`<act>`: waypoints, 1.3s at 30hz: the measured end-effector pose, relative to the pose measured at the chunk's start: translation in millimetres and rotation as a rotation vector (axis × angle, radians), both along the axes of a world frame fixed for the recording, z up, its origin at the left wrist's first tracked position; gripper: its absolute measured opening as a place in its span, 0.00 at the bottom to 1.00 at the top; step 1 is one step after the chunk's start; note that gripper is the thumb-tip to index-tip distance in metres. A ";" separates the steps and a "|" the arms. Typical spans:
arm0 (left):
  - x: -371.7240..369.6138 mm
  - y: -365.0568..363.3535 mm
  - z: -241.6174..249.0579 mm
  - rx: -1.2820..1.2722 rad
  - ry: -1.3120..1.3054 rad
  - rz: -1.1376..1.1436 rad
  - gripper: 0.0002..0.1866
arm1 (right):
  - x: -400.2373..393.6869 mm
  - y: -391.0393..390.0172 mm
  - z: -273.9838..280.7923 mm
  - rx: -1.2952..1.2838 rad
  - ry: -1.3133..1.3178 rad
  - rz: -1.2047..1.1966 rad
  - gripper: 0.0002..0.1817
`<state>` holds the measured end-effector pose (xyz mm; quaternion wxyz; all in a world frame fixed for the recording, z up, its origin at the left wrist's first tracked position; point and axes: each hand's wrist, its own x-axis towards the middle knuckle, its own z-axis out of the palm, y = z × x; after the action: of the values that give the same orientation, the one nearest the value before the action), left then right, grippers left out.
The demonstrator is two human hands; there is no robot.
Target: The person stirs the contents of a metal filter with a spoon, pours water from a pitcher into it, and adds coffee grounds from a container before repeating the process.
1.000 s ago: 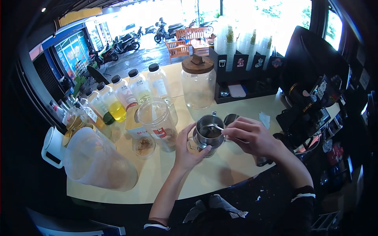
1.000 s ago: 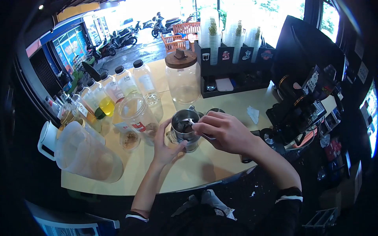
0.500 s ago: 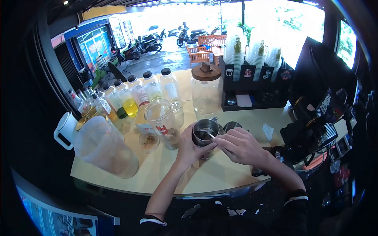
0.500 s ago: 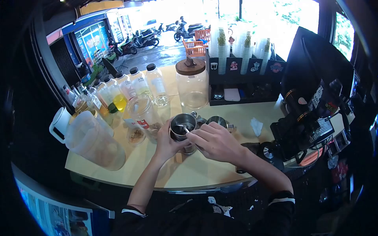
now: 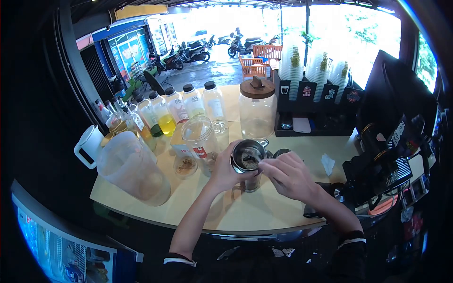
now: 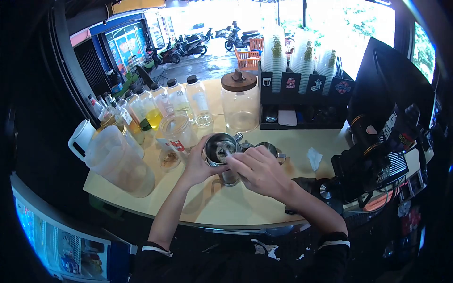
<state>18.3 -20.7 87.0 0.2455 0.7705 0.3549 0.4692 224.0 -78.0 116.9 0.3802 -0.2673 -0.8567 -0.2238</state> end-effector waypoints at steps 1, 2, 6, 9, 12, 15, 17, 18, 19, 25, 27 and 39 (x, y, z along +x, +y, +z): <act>-1.6 1.6 1.0 -0.019 -0.005 -0.026 0.43 | 0.2 1.2 -2.3 -0.066 0.009 0.093 0.21; -3.2 3.0 1.8 -0.039 -0.009 -0.054 0.44 | 0.6 1.9 -3.9 -0.133 0.019 0.186 0.20; -10.0 13.9 -3.7 -0.043 -0.032 -0.158 0.44 | 8.0 3.4 5.0 -0.122 0.049 0.108 0.19; -15.0 21.2 -3.4 -0.083 -0.016 -0.234 0.45 | 10.3 4.4 3.6 -0.153 0.085 0.113 0.20; -17.0 25.5 -2.6 -0.069 0.026 -0.225 0.45 | 11.5 -0.1 6.6 -0.245 0.019 0.214 0.21; -16.8 25.7 4.9 -0.066 -0.009 -0.328 0.45 | 15.8 2.3 11.8 -0.185 -0.003 0.100 0.21; -17.6 28.0 7.4 -0.043 0.026 -0.363 0.46 | 15.0 4.3 10.2 -0.262 0.012 0.218 0.21; -18.7 29.1 8.1 -0.042 0.024 -0.363 0.46 | 14.8 3.6 11.1 -0.262 0.010 0.217 0.21; -19.7 29.8 8.2 -0.048 0.040 -0.353 0.46 | 14.9 2.0 12.4 -0.278 -0.001 0.240 0.21; -20.5 29.3 16.9 -0.007 0.105 -0.378 0.46 | 12.3 -0.3 19.8 -0.437 0.108 0.258 0.15; -21.2 28.6 19.0 0.027 0.137 -0.366 0.46 | 12.1 -4.1 25.3 -0.540 0.137 0.310 0.13; -23.5 23.4 28.4 0.098 0.240 -0.331 0.46 | 13.5 11.1 42.0 -0.874 0.348 0.413 0.06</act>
<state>-5.1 2.7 115.4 0.2372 0.8797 0.2268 0.3440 237.5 -66.9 158.9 0.4060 -0.2597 -0.8293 0.2828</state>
